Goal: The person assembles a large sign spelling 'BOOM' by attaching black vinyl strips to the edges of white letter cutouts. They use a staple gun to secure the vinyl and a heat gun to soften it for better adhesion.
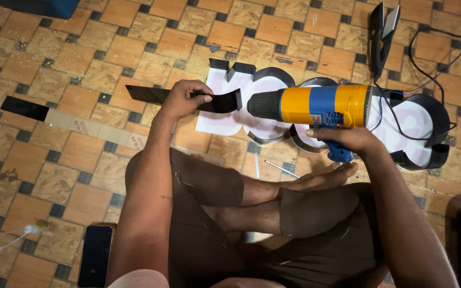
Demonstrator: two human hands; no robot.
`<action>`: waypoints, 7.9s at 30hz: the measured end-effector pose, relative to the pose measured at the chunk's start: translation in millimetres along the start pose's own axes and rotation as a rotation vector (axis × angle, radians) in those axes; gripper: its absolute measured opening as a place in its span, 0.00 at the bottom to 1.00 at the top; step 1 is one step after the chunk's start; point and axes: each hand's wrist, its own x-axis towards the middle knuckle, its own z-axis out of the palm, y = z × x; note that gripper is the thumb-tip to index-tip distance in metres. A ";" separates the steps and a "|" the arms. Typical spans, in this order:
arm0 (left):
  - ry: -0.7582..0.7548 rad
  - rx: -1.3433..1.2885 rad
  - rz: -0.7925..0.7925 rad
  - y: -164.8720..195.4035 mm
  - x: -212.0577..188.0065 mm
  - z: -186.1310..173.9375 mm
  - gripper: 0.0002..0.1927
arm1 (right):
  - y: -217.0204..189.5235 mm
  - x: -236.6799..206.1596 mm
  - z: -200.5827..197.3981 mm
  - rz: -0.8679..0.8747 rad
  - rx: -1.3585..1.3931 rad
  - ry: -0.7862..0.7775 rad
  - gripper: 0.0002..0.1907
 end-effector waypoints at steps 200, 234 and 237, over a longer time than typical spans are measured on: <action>-0.203 0.586 -0.513 -55.0 8.4 71.6 0.12 | 42.9 65.9 261.9 -0.467 -0.444 0.483 0.11; -0.252 0.656 -0.576 -41.7 3.7 64.9 0.10 | 34.1 68.8 256.1 -0.733 -0.739 0.522 0.08; -0.219 0.664 -0.531 -42.4 2.1 65.2 0.09 | 28.1 66.3 256.1 -0.696 -0.700 0.468 0.10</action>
